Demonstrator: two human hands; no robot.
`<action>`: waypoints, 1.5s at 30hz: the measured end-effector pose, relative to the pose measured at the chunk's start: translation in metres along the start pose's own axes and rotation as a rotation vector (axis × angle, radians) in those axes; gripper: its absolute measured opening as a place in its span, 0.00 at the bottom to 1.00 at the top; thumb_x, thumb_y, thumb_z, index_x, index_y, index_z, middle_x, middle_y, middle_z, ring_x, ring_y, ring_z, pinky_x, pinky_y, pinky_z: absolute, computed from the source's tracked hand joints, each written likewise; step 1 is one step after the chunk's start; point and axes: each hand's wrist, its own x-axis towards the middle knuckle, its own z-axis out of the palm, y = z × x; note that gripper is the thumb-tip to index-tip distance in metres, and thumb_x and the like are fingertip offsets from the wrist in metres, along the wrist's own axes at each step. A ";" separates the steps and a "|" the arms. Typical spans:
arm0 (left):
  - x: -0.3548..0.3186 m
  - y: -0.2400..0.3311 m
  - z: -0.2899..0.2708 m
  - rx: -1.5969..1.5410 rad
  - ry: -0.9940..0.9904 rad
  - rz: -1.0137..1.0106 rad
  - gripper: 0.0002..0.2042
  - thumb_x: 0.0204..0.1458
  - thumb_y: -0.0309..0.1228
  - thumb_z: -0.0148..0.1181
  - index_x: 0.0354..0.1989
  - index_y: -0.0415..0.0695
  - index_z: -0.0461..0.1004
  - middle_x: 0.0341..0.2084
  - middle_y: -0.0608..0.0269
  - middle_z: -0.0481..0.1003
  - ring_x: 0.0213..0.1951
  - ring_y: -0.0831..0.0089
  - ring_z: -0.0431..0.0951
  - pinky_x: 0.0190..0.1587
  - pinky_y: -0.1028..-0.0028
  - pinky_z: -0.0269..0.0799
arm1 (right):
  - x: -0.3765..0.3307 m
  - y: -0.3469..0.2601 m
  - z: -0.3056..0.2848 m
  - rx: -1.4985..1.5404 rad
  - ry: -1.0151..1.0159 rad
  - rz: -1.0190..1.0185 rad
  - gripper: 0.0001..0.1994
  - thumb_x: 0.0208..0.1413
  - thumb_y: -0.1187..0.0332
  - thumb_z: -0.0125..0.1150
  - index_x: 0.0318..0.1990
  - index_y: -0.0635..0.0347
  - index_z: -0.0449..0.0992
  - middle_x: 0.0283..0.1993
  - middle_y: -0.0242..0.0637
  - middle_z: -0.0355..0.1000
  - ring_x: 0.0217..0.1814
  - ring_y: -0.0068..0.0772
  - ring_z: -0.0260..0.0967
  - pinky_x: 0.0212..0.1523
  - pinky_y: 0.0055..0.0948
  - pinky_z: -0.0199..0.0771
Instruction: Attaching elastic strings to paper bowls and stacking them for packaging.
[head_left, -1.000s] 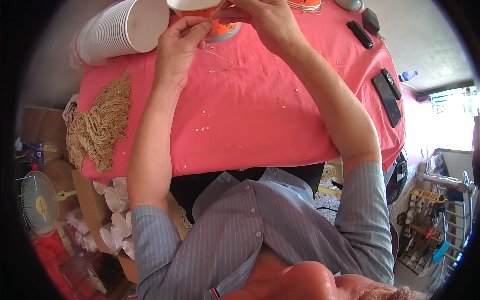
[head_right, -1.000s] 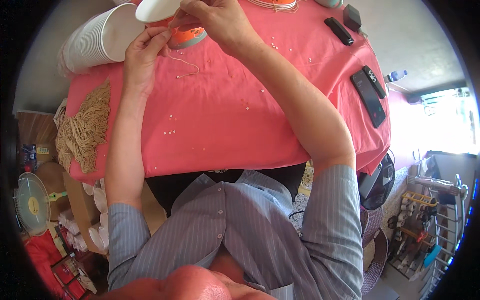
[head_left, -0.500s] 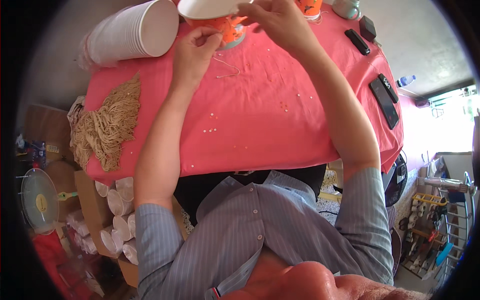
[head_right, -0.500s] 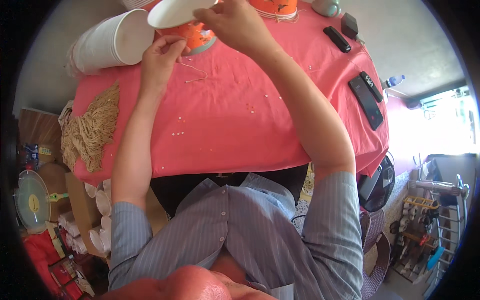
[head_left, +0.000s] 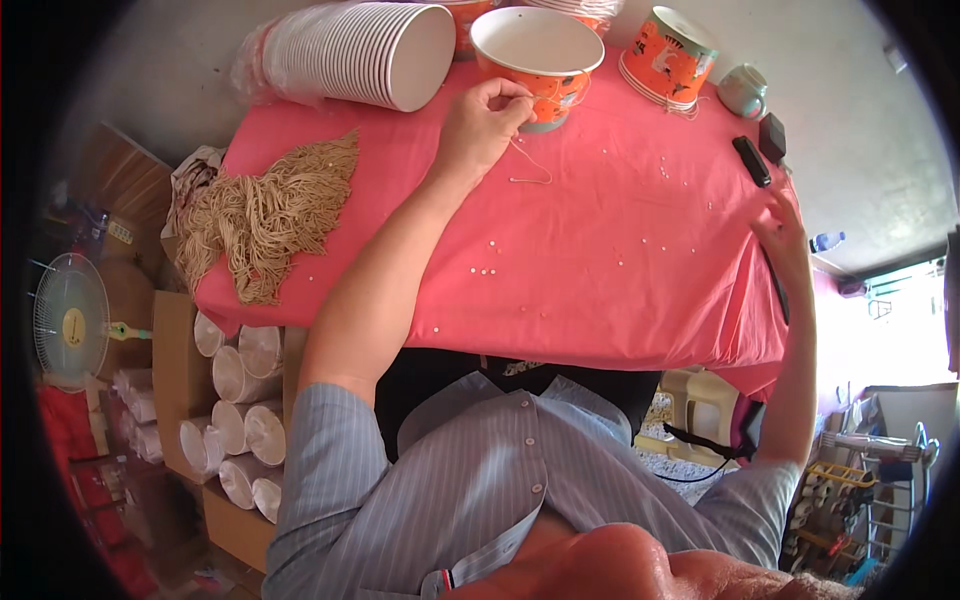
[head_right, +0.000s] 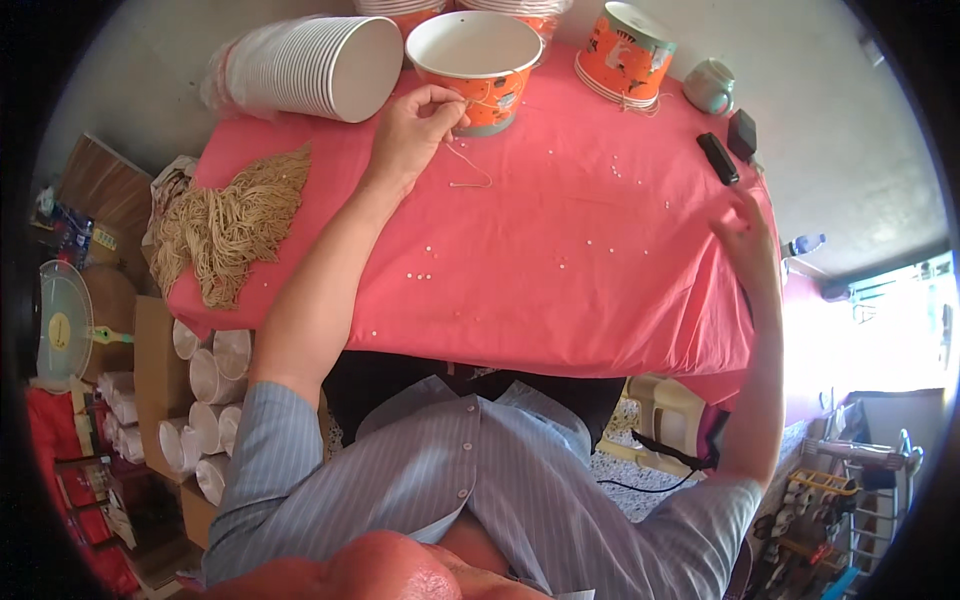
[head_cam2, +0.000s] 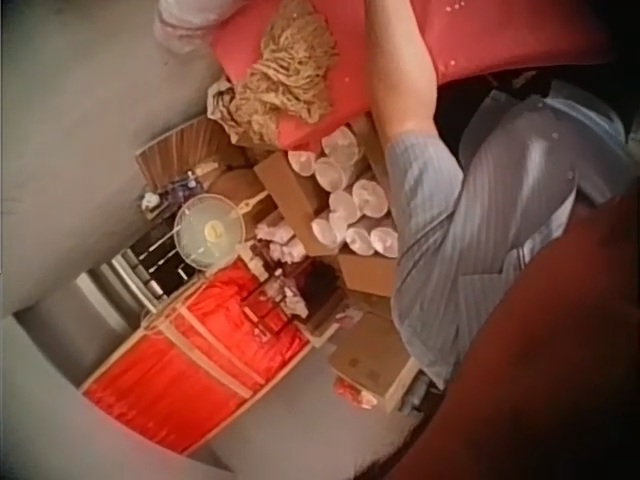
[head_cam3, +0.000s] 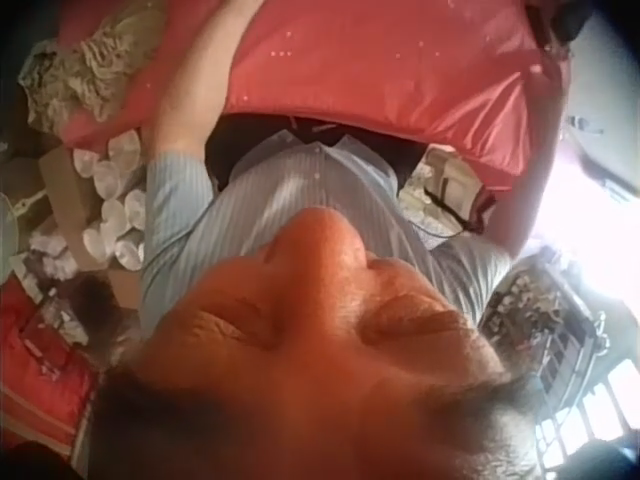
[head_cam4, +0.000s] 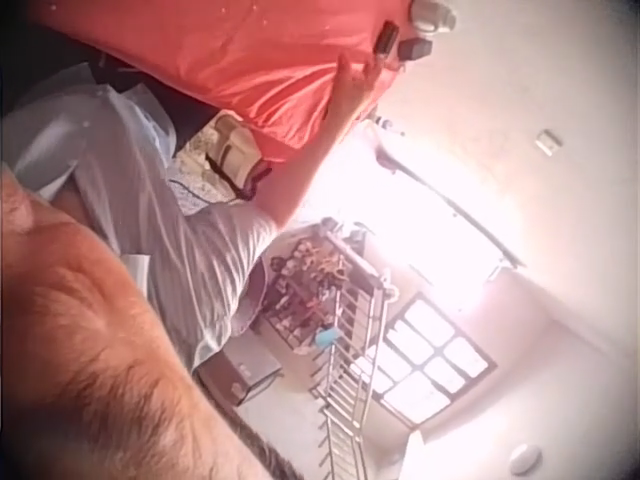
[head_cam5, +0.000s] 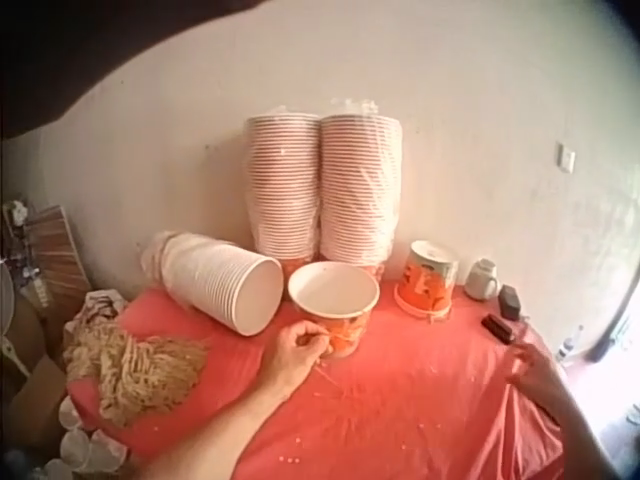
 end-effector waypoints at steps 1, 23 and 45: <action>-0.001 0.001 -0.004 0.043 0.014 -0.004 0.08 0.64 0.30 0.64 0.44 0.38 0.84 0.32 0.65 0.85 0.33 0.83 0.81 0.36 0.77 0.75 | -0.013 0.011 -0.004 0.005 -0.005 -0.005 0.38 0.58 0.64 0.77 0.76 0.56 0.68 0.68 0.47 0.77 0.68 0.41 0.77 0.67 0.39 0.76; 0.001 -0.001 -0.008 -0.031 -0.010 0.010 0.08 0.66 0.26 0.67 0.48 0.37 0.83 0.35 0.62 0.85 0.31 0.82 0.76 0.39 0.79 0.74 | -0.037 0.076 -0.027 -0.170 0.023 0.246 0.48 0.46 0.54 0.86 0.76 0.56 0.69 0.63 0.49 0.78 0.64 0.46 0.78 0.66 0.42 0.75; 0.001 -0.004 -0.008 -0.018 0.005 0.034 0.06 0.66 0.30 0.66 0.44 0.40 0.84 0.33 0.66 0.85 0.32 0.83 0.80 0.35 0.80 0.76 | 0.007 -0.158 0.054 0.103 0.069 -0.415 0.11 0.66 0.67 0.72 0.52 0.59 0.86 0.50 0.35 0.86 0.46 0.29 0.82 0.48 0.30 0.81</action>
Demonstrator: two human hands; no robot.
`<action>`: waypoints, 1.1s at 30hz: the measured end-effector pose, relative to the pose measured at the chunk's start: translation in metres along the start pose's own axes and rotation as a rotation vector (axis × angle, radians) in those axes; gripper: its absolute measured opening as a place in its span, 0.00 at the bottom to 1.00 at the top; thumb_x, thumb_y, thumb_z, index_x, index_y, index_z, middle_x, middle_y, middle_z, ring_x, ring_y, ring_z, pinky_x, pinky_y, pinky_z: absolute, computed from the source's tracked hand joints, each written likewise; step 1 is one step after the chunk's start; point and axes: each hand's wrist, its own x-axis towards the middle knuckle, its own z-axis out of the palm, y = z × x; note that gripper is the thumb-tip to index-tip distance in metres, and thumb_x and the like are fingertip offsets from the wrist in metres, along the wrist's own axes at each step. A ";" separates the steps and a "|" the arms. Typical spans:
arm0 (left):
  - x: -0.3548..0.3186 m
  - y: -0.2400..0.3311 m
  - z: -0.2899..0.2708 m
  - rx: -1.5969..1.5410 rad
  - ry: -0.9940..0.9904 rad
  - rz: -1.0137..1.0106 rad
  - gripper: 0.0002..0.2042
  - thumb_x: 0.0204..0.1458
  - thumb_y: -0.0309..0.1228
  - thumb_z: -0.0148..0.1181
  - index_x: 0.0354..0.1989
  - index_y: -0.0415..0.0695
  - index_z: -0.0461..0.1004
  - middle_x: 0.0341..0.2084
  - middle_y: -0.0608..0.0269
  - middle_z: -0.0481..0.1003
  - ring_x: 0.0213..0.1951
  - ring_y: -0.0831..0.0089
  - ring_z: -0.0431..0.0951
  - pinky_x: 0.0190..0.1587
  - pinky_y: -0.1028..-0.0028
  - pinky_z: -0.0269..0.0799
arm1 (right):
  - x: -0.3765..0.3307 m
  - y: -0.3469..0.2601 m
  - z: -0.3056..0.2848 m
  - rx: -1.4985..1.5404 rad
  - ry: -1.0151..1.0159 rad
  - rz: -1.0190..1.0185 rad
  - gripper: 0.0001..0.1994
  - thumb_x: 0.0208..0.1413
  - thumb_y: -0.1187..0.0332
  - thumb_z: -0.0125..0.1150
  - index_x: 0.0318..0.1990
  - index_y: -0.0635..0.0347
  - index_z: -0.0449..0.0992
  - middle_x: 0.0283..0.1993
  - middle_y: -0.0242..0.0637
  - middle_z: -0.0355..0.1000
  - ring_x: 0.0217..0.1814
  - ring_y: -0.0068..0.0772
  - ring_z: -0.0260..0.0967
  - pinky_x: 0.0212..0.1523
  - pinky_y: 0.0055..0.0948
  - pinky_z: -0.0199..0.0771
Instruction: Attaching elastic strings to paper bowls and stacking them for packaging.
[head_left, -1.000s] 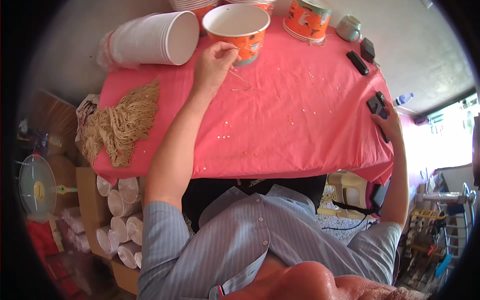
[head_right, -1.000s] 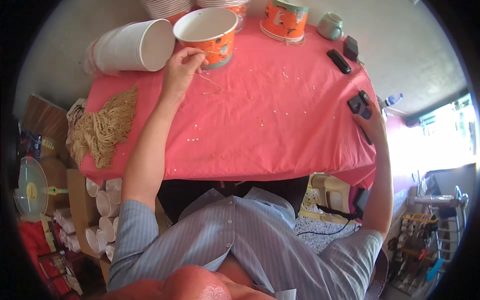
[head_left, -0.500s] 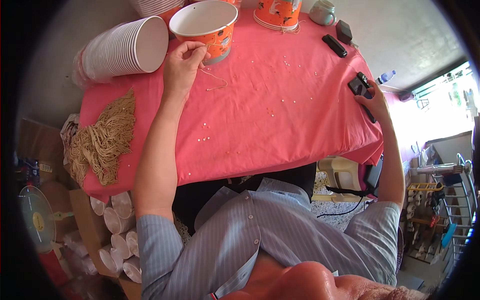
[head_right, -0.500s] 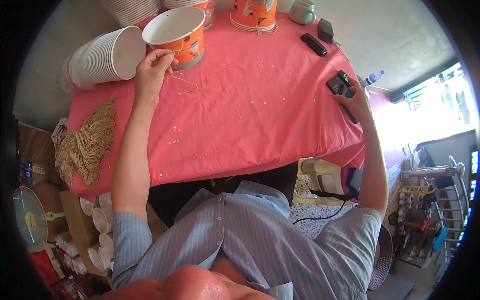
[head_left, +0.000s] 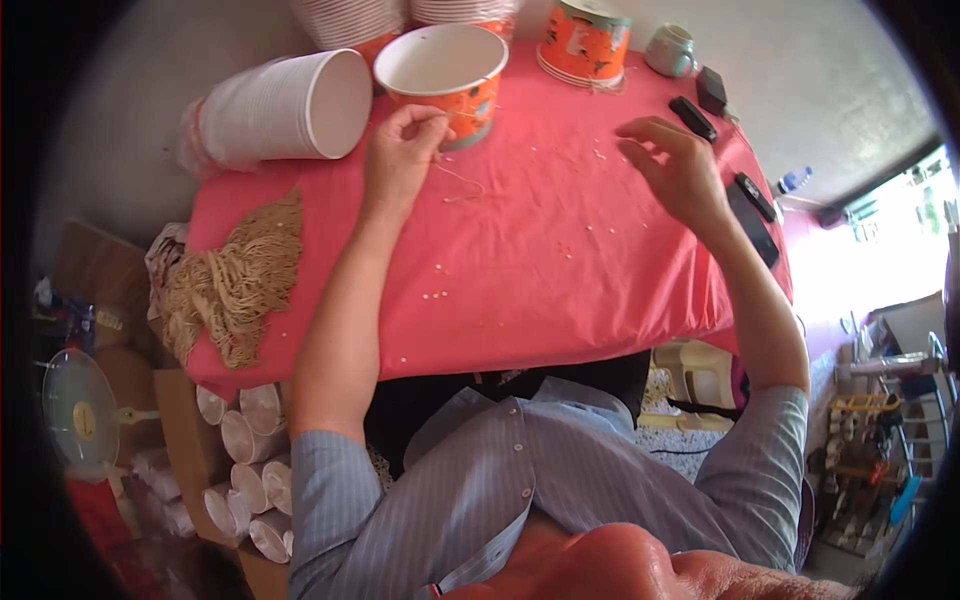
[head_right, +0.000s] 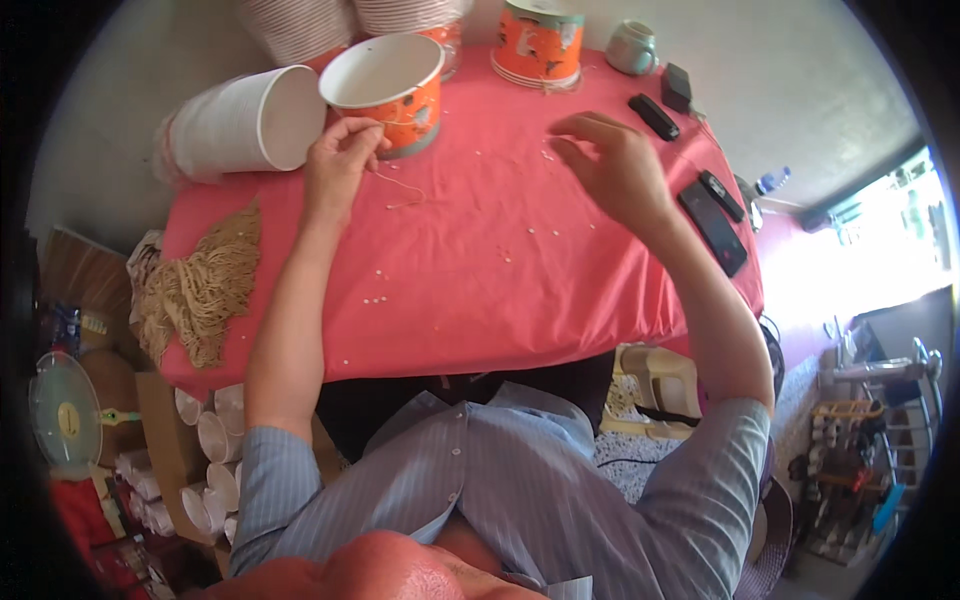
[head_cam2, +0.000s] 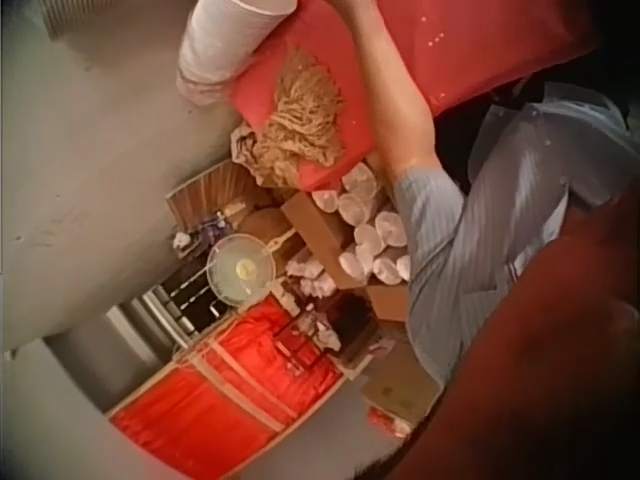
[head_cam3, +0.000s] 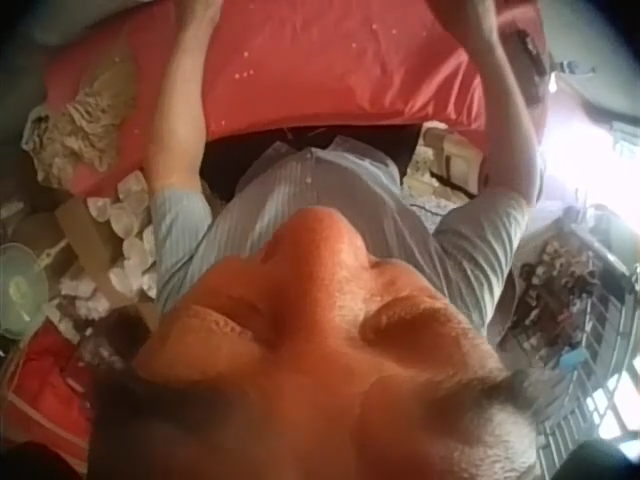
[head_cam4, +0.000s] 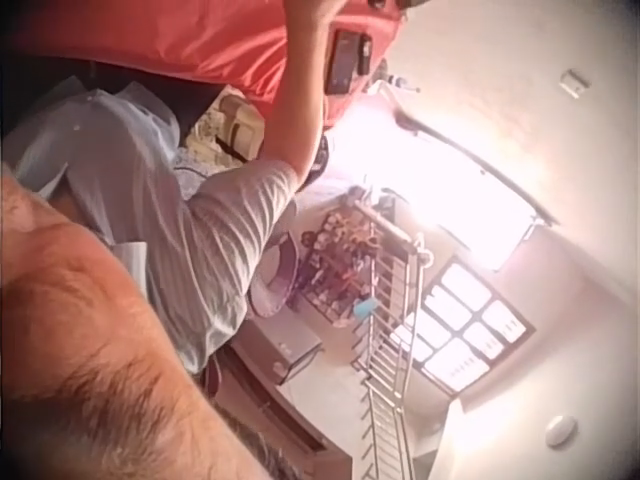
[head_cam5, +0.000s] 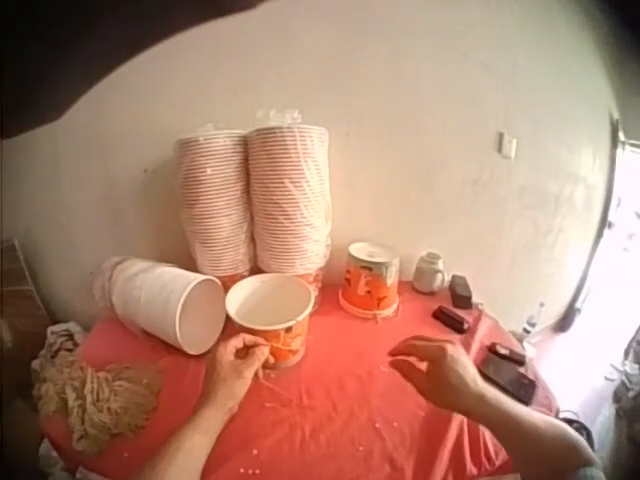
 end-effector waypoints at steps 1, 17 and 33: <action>0.000 0.002 0.003 0.015 0.000 0.000 0.06 0.66 0.30 0.66 0.44 0.40 0.84 0.33 0.66 0.85 0.33 0.83 0.81 0.35 0.80 0.76 | 0.013 -0.017 0.013 0.012 -0.003 -0.022 0.11 0.66 0.67 0.72 0.52 0.58 0.87 0.47 0.34 0.86 0.42 0.28 0.81 0.46 0.31 0.82; -0.005 0.018 0.000 0.047 -0.036 -0.014 0.07 0.66 0.28 0.65 0.45 0.36 0.82 0.32 0.66 0.84 0.30 0.84 0.77 0.32 0.80 0.70 | 0.100 -0.072 0.095 0.401 -0.184 -0.011 0.11 0.67 0.64 0.65 0.49 0.60 0.86 0.36 0.41 0.85 0.37 0.34 0.83 0.42 0.36 0.82; -0.017 0.035 0.011 0.339 -0.032 0.162 0.10 0.70 0.31 0.66 0.52 0.37 0.83 0.33 0.64 0.86 0.34 0.84 0.82 0.38 0.77 0.77 | 0.096 -0.079 0.101 0.309 -0.069 -0.127 0.09 0.69 0.64 0.64 0.47 0.58 0.85 0.33 0.44 0.82 0.32 0.44 0.81 0.35 0.40 0.79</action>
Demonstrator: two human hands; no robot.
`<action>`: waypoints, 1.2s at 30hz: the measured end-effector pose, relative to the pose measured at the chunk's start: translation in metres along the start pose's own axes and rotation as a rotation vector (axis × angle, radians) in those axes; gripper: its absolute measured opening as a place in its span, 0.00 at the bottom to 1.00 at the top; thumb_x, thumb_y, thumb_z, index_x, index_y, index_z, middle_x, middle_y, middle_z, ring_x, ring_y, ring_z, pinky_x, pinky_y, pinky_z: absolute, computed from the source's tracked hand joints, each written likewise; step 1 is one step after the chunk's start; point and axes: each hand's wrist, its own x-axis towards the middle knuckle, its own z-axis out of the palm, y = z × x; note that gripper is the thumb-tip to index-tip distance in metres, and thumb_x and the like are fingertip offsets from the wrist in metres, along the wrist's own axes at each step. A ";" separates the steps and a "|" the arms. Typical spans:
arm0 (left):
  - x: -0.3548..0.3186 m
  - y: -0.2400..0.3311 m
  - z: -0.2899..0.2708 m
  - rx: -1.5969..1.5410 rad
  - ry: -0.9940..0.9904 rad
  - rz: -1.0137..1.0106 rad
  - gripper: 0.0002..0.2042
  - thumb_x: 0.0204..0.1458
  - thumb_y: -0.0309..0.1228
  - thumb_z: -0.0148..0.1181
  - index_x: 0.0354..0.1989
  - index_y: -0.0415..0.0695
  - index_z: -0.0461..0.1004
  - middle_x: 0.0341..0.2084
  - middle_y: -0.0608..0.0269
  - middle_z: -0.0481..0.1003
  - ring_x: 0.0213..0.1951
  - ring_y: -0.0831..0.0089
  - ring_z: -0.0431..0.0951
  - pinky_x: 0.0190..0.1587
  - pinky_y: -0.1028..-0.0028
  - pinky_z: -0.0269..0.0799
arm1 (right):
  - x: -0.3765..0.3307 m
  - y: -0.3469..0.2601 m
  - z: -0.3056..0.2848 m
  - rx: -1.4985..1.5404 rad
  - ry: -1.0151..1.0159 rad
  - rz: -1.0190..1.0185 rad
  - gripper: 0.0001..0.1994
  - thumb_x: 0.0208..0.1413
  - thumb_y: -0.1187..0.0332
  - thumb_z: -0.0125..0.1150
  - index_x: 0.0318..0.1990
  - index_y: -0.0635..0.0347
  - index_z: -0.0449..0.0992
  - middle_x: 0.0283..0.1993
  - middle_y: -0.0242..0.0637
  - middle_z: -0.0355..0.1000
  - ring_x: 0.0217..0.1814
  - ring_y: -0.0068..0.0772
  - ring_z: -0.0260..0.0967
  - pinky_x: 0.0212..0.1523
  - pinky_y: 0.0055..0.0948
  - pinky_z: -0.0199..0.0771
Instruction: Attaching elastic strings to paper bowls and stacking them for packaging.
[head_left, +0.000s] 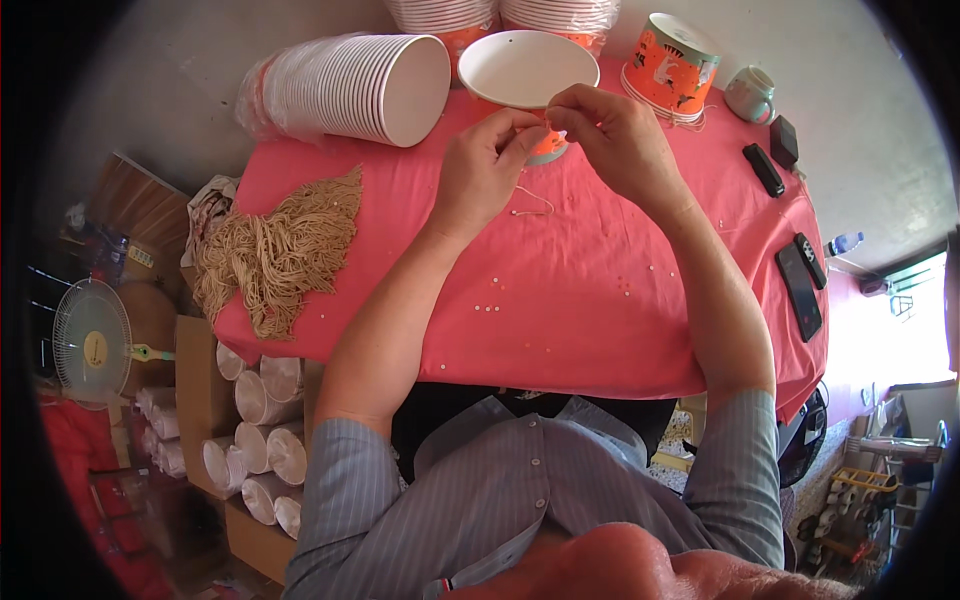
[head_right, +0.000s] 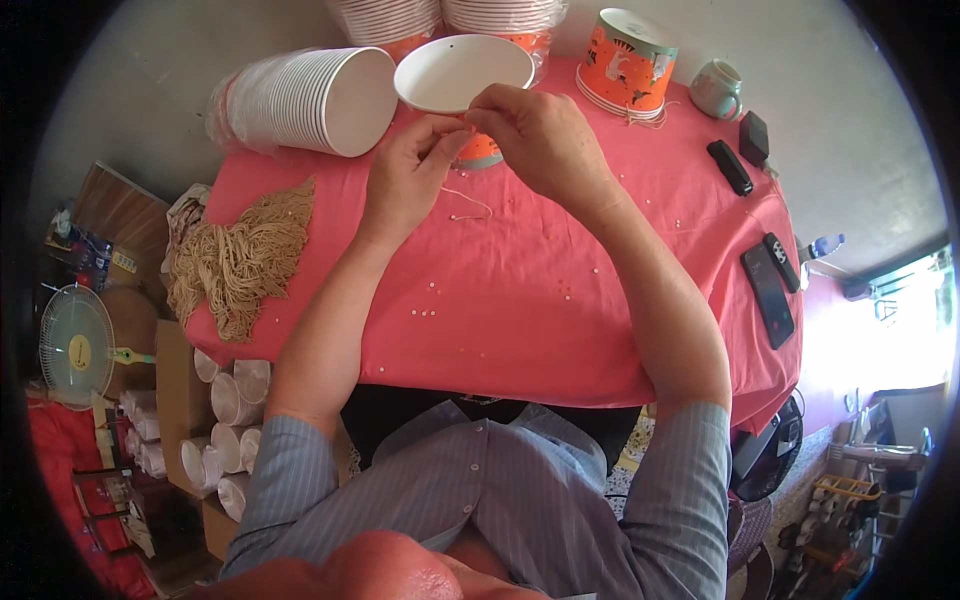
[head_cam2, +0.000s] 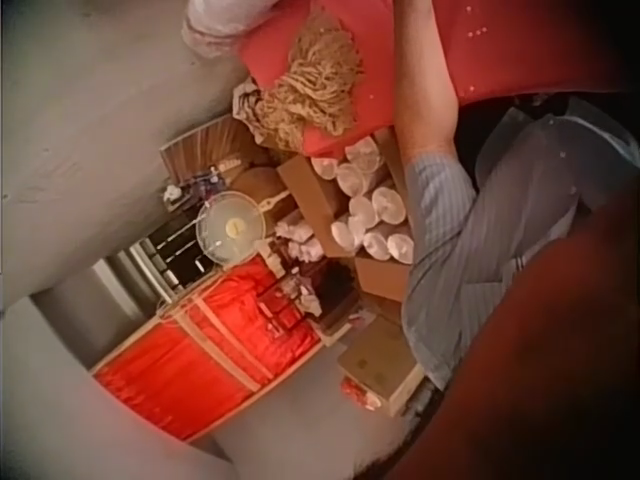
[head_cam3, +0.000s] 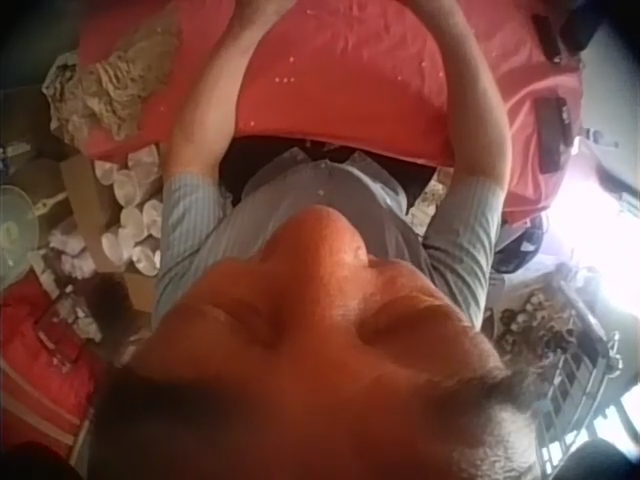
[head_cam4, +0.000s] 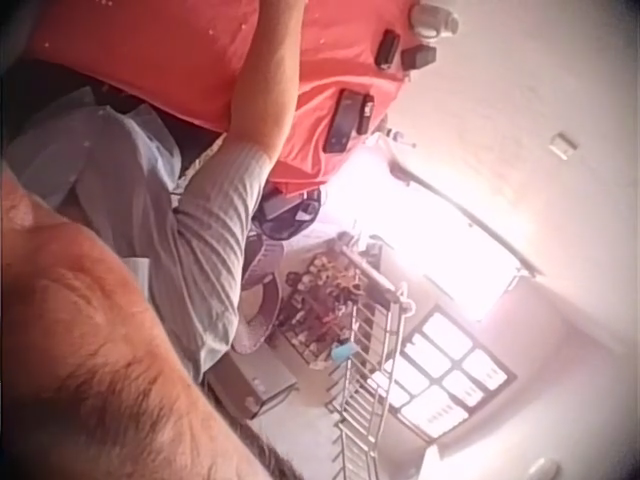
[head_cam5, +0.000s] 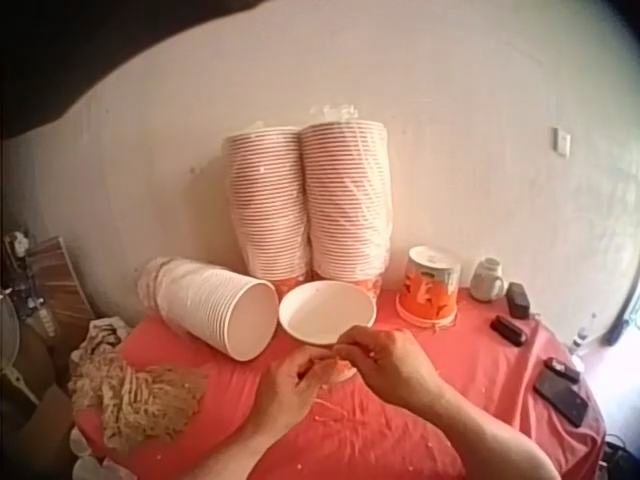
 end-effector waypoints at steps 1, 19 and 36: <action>-0.001 -0.002 -0.001 0.002 0.000 -0.001 0.10 0.70 0.31 0.66 0.52 0.37 0.83 0.33 0.64 0.86 0.34 0.84 0.82 0.38 0.77 0.77 | 0.000 0.002 0.001 0.002 0.000 0.000 0.09 0.69 0.64 0.64 0.47 0.58 0.85 0.33 0.44 0.82 0.32 0.44 0.81 0.35 0.40 0.79; -0.009 0.036 -0.010 0.150 0.210 0.373 0.07 0.70 0.28 0.65 0.46 0.36 0.81 0.28 0.54 0.84 0.29 0.71 0.85 0.32 0.71 0.77 | -0.001 -0.019 -0.013 0.041 0.236 -0.199 0.11 0.63 0.70 0.70 0.51 0.57 0.87 0.38 0.37 0.84 0.33 0.30 0.81 0.36 0.31 0.82; -0.016 0.036 -0.014 -0.176 0.067 0.333 0.07 0.71 0.28 0.64 0.47 0.37 0.83 0.35 0.66 0.86 0.30 0.83 0.80 0.33 0.80 0.76 | 0.001 0.021 0.023 0.011 0.227 -0.111 0.09 0.62 0.64 0.73 0.48 0.49 0.91 0.39 0.35 0.87 0.33 0.35 0.83 0.35 0.33 0.82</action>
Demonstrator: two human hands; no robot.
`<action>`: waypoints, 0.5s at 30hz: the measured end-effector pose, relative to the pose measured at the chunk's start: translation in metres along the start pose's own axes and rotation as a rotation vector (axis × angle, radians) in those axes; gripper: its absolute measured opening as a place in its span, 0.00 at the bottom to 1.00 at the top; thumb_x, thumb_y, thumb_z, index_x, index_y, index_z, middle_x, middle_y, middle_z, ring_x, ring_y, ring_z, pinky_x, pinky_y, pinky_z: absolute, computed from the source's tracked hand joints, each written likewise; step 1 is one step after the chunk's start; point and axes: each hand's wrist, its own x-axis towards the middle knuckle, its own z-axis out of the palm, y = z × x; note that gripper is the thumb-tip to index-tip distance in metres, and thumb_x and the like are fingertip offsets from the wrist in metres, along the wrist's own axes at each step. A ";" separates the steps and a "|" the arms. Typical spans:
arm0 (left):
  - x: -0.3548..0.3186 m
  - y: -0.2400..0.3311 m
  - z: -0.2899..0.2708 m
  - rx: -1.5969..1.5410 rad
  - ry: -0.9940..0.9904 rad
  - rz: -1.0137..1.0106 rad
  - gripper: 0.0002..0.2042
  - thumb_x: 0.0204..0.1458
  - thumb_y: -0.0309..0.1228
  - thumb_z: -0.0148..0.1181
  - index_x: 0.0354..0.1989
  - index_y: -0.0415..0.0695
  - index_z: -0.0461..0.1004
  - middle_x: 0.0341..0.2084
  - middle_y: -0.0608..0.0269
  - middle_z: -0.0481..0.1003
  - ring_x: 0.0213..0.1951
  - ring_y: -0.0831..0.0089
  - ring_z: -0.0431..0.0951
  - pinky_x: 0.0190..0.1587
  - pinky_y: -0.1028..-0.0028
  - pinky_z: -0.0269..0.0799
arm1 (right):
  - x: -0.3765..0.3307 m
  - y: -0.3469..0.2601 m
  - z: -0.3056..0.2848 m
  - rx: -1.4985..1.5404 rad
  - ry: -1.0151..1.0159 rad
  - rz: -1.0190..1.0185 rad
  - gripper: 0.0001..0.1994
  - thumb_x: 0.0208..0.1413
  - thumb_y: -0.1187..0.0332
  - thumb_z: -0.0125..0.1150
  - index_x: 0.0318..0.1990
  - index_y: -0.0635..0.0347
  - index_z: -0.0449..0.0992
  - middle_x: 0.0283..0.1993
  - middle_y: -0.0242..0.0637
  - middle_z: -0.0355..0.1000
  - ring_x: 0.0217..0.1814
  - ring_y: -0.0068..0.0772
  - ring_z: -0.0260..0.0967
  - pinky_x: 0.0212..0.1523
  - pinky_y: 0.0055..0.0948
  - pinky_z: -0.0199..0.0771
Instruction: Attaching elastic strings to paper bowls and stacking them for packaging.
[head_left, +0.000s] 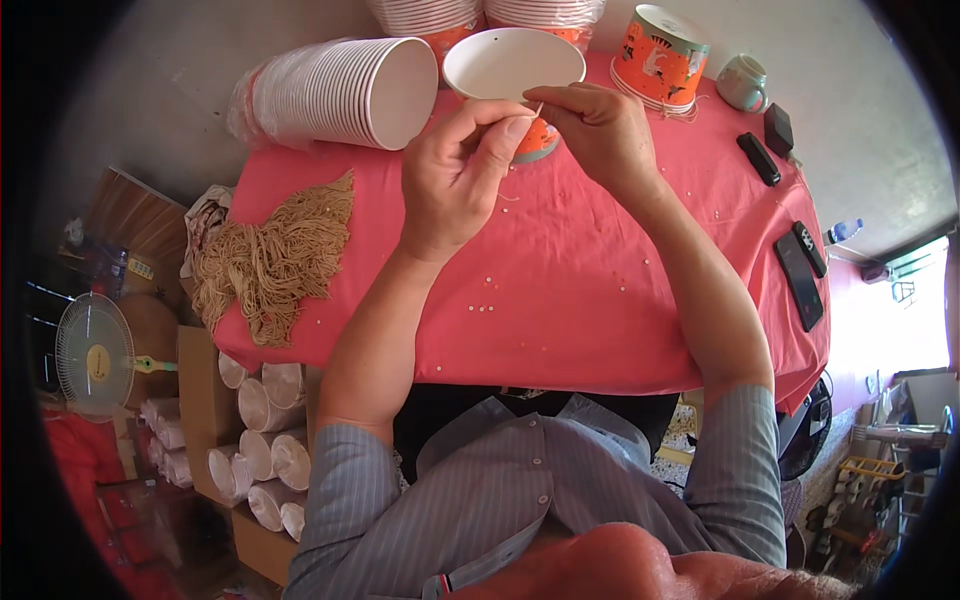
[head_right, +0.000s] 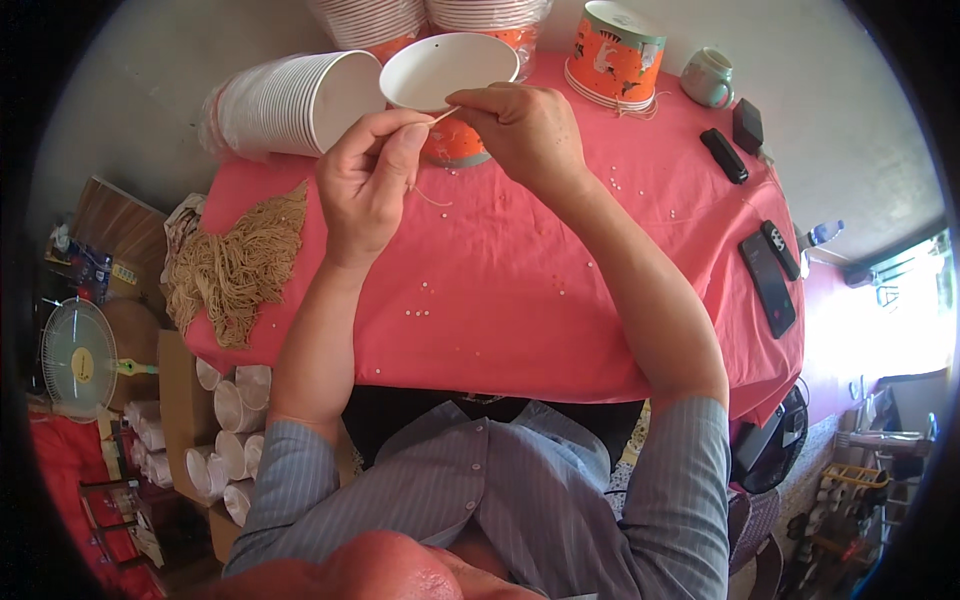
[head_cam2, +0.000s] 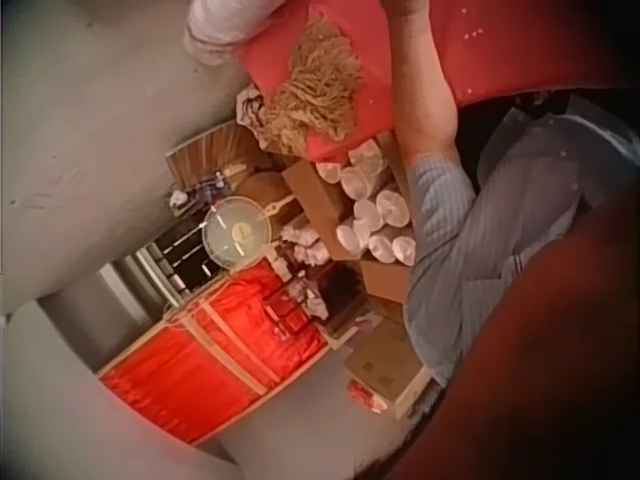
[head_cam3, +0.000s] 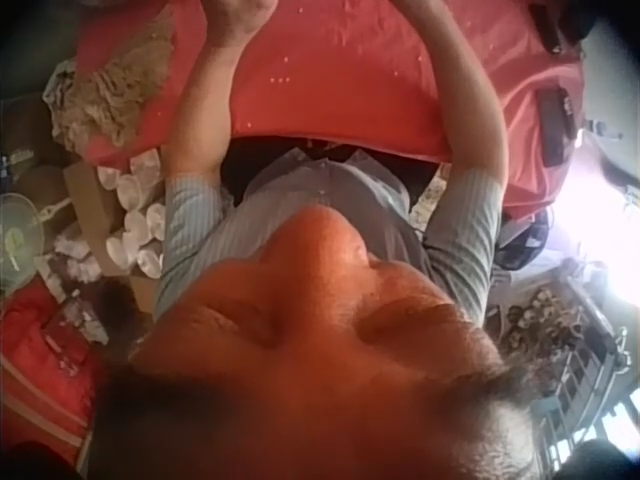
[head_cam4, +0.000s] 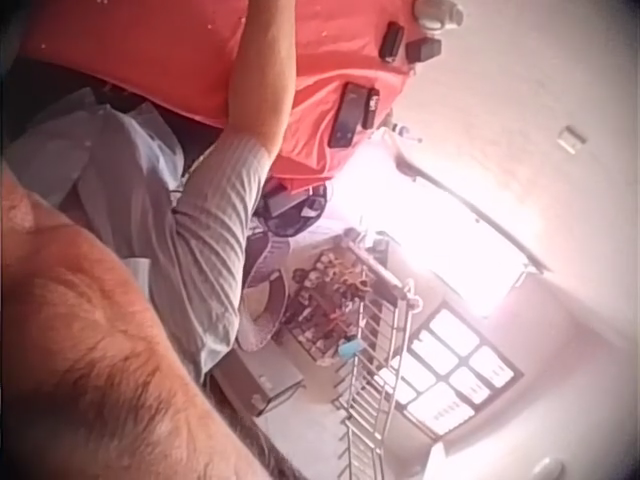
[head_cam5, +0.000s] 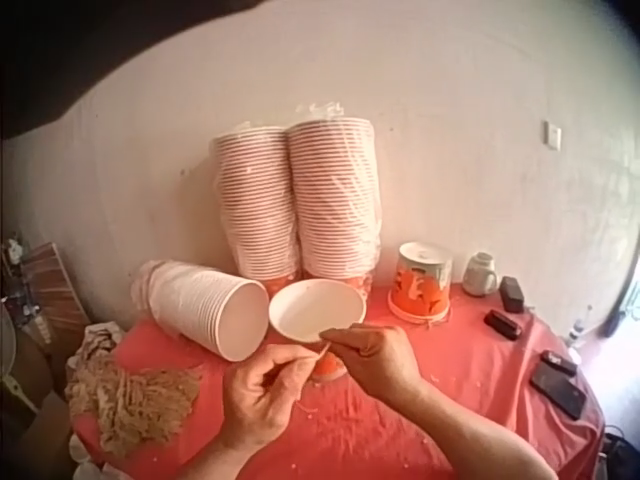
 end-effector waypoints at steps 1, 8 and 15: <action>-0.001 0.004 0.000 -0.003 -0.005 0.000 0.07 0.71 0.28 0.64 0.47 0.37 0.83 0.35 0.66 0.86 0.30 0.83 0.80 0.33 0.80 0.76 | 0.000 0.007 0.002 -0.012 0.012 0.029 0.10 0.63 0.63 0.73 0.49 0.48 0.91 0.39 0.36 0.87 0.33 0.34 0.83 0.35 0.32 0.82; 0.000 0.010 -0.011 -0.440 -0.020 0.096 0.07 0.71 0.26 0.61 0.47 0.35 0.82 0.22 0.70 0.74 0.23 0.85 0.70 0.27 0.80 0.67 | 0.004 0.020 0.000 0.034 -0.049 0.126 0.10 0.64 0.59 0.73 0.50 0.46 0.91 0.33 0.36 0.86 0.31 0.33 0.83 0.35 0.33 0.81; 0.018 0.003 -0.031 -0.646 0.087 0.148 0.09 0.74 0.30 0.57 0.50 0.38 0.80 0.19 0.71 0.68 0.19 0.83 0.63 0.25 0.74 0.67 | 0.012 0.015 -0.014 -0.081 -0.201 0.122 0.11 0.66 0.59 0.70 0.51 0.47 0.90 0.34 0.38 0.86 0.34 0.35 0.84 0.40 0.36 0.84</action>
